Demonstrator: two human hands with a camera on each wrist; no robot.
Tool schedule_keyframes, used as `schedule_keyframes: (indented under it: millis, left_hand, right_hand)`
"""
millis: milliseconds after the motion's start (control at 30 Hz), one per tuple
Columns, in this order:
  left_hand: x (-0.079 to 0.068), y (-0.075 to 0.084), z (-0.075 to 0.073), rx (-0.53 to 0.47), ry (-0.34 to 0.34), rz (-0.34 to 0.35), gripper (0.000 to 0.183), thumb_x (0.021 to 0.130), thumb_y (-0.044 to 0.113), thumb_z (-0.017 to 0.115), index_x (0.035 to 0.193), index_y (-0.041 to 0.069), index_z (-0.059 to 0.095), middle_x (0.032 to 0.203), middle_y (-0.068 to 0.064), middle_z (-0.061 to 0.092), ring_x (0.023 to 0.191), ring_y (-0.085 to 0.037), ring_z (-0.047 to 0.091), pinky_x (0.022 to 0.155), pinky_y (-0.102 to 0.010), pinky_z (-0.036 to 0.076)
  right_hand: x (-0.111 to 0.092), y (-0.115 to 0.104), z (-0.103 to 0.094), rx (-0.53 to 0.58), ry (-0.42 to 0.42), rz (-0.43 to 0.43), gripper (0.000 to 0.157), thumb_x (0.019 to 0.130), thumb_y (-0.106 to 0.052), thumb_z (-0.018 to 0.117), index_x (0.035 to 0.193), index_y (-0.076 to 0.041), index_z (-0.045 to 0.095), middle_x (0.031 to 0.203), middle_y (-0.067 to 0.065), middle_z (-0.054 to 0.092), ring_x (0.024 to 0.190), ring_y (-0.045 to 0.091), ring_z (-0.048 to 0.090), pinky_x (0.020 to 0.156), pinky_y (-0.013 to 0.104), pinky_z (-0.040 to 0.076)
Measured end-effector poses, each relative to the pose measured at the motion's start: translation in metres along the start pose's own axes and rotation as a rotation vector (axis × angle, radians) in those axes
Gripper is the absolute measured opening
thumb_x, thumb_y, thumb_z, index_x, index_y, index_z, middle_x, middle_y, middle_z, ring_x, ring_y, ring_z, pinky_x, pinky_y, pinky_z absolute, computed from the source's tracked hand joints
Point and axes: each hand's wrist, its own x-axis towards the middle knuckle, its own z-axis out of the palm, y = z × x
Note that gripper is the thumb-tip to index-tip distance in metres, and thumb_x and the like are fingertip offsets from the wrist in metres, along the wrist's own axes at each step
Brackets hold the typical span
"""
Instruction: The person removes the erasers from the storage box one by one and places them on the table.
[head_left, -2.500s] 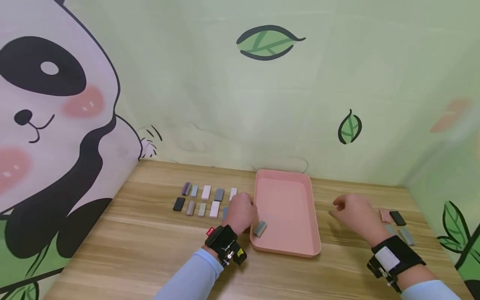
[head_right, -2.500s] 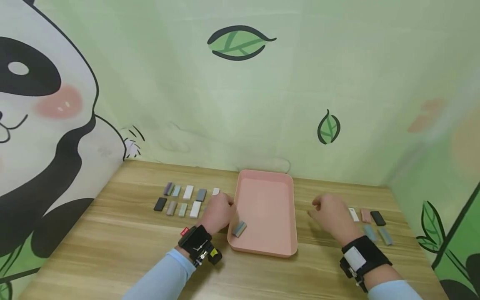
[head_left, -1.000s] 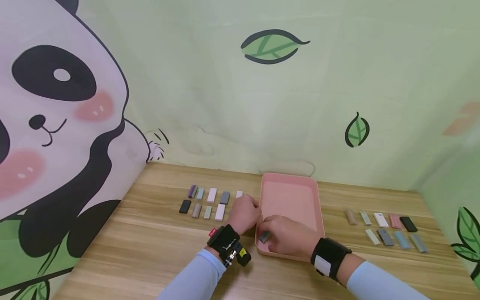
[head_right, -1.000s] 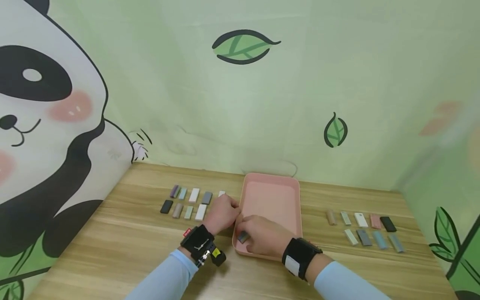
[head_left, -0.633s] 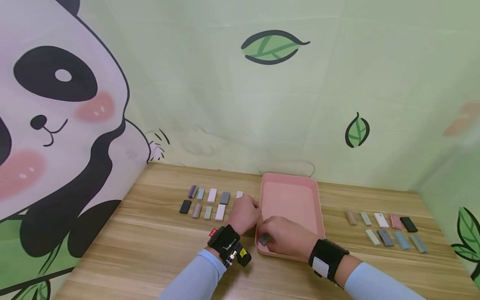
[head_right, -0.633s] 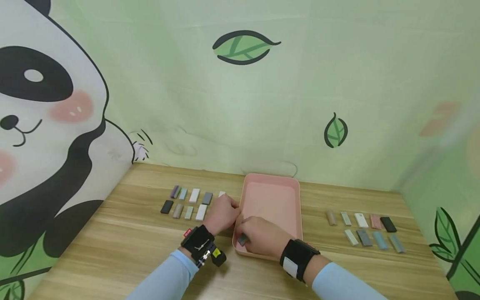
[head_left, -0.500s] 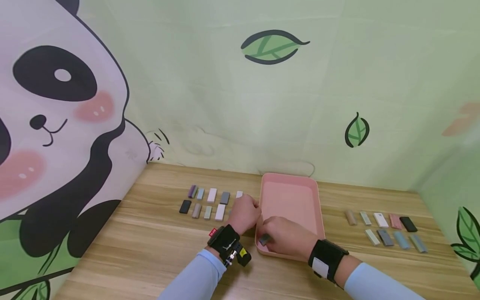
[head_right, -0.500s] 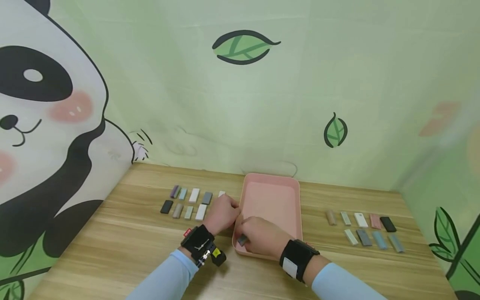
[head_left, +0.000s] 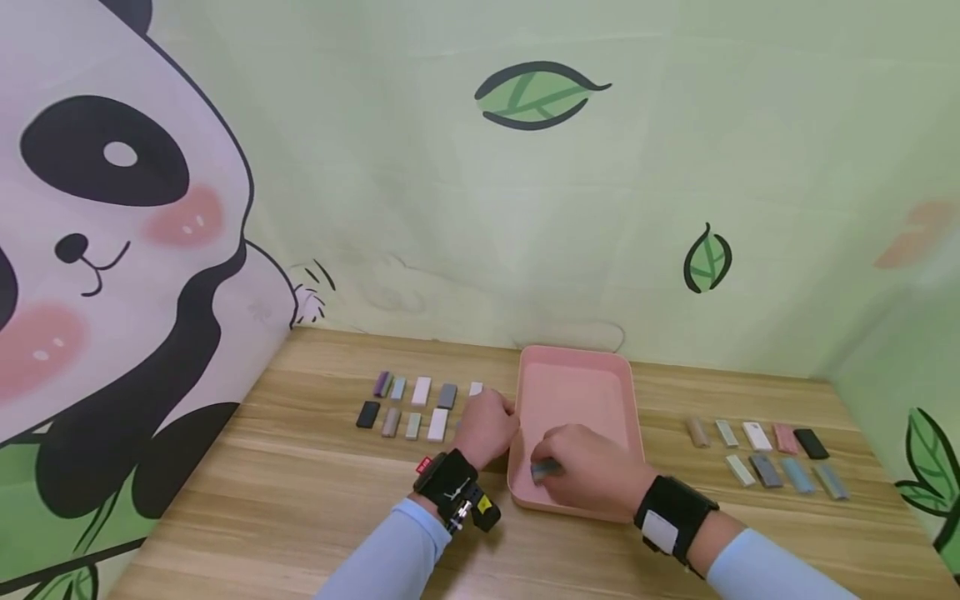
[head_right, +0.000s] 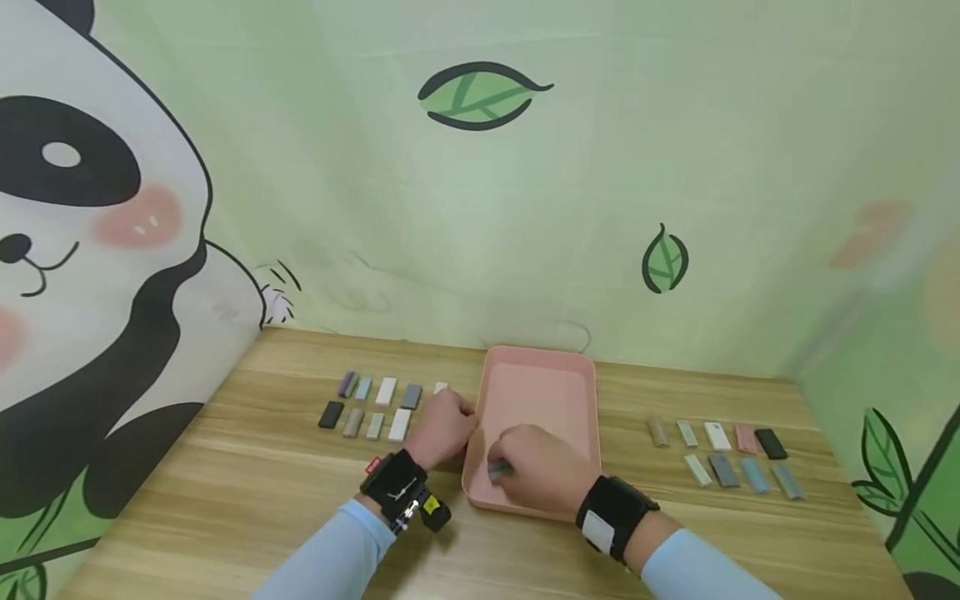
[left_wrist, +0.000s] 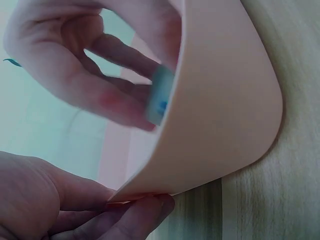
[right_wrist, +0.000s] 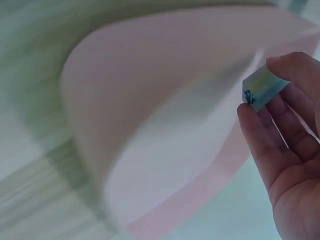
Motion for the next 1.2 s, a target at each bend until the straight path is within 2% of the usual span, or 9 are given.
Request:
schedule_keyframes:
  millis: [100, 300, 500, 667, 800, 867, 1000, 1100, 1200]
  left_hand:
    - [0.001, 0.0, 0.001, -0.014, -0.01, -0.007, 0.037, 0.085, 0.012, 0.057, 0.049, 0.013, 0.054, 0.042, 0.007, 0.04, 0.037, -0.009, 0.041, 0.035, -0.023, 0.027]
    - [0.003, -0.002, 0.002, -0.02, 0.006, 0.003, 0.039, 0.084, 0.011, 0.056, 0.046, 0.014, 0.049, 0.042, 0.007, 0.039, 0.036, -0.009, 0.04, 0.034, -0.023, 0.027]
    - [0.003, -0.002, 0.002, -0.036, -0.011, -0.009, 0.04, 0.086, 0.012, 0.055, 0.047, 0.014, 0.048, 0.043, 0.006, 0.038, 0.037, -0.01, 0.039, 0.035, -0.023, 0.026]
    - [0.001, 0.0, 0.003, -0.047, -0.026, -0.035, 0.039, 0.087, 0.012, 0.056, 0.048, 0.013, 0.049, 0.043, 0.005, 0.04, 0.038, -0.011, 0.042, 0.035, -0.024, 0.028]
    - [0.001, 0.002, 0.001, -0.053, -0.033, -0.051, 0.038, 0.087, 0.012, 0.056, 0.049, 0.013, 0.05, 0.044, 0.004, 0.041, 0.039, -0.012, 0.042, 0.036, -0.024, 0.029]
    - [0.001, 0.002, 0.001, -0.053, -0.037, -0.057, 0.038, 0.088, 0.012, 0.056, 0.05, 0.012, 0.051, 0.045, 0.004, 0.041, 0.039, -0.012, 0.043, 0.036, -0.024, 0.029]
    - [0.001, 0.003, 0.0, -0.053, -0.048, -0.068, 0.036, 0.088, 0.013, 0.055, 0.052, 0.01, 0.055, 0.045, 0.004, 0.041, 0.04, -0.012, 0.043, 0.036, -0.024, 0.029]
    - [0.0, 0.004, -0.001, -0.06, -0.049, -0.068, 0.035, 0.088, 0.012, 0.055, 0.053, 0.008, 0.057, 0.045, 0.003, 0.042, 0.04, -0.013, 0.043, 0.036, -0.024, 0.029]
    - [0.0, 0.004, -0.001, -0.061, -0.049, -0.063, 0.036, 0.088, 0.012, 0.055, 0.052, 0.009, 0.056, 0.045, 0.003, 0.042, 0.039, -0.012, 0.043, 0.036, -0.024, 0.029]
  right_hand:
    - [-0.008, 0.007, -0.012, 0.029, 0.027, 0.079, 0.017, 0.081, -0.022, 0.07, 0.098, -0.019, 0.071, 0.09, -0.011, 0.066, 0.085, 0.002, 0.06, 0.08, 0.027, 0.052]
    - [-0.021, 0.026, -0.032, 0.025, 0.154, 0.158, 0.019, 0.077, -0.015, 0.075, 0.094, -0.009, 0.072, 0.088, -0.001, 0.068, 0.083, 0.012, 0.062, 0.076, 0.032, 0.052]
    - [-0.043, 0.042, -0.051, 0.037, 0.211, 0.399, 0.019, 0.081, -0.018, 0.071, 0.098, -0.011, 0.07, 0.091, -0.001, 0.067, 0.082, 0.012, 0.061, 0.073, 0.034, 0.053]
    - [-0.065, 0.061, -0.057, 0.03, 0.274, 0.515, 0.019, 0.084, -0.02, 0.066, 0.096, -0.006, 0.068, 0.088, 0.005, 0.067, 0.075, 0.016, 0.059, 0.065, 0.033, 0.051]
    - [-0.083, 0.074, -0.058, -0.01, 0.337, 0.564, 0.021, 0.082, -0.017, 0.064, 0.095, 0.0, 0.068, 0.086, 0.01, 0.068, 0.071, 0.017, 0.06, 0.061, 0.034, 0.05]
    - [-0.09, 0.078, -0.058, -0.021, 0.349, 0.593, 0.02, 0.082, -0.016, 0.062, 0.092, 0.001, 0.068, 0.074, 0.008, 0.065, 0.061, 0.015, 0.056, 0.054, 0.031, 0.045]
    - [-0.101, 0.083, -0.057, -0.03, 0.352, 0.647, 0.019, 0.081, -0.015, 0.061, 0.065, -0.005, 0.061, 0.051, -0.004, 0.041, 0.045, 0.01, 0.039, 0.044, 0.026, 0.031]
    - [-0.107, 0.085, -0.052, -0.034, 0.349, 0.678, 0.034, 0.08, -0.014, 0.062, 0.051, -0.012, 0.044, 0.049, -0.007, 0.028, 0.042, 0.009, 0.032, 0.042, 0.024, 0.026]
    - [-0.111, 0.086, -0.047, -0.051, 0.337, 0.7, 0.037, 0.079, -0.014, 0.062, 0.049, -0.014, 0.04, 0.047, -0.007, 0.028, 0.042, 0.009, 0.032, 0.041, 0.024, 0.026]
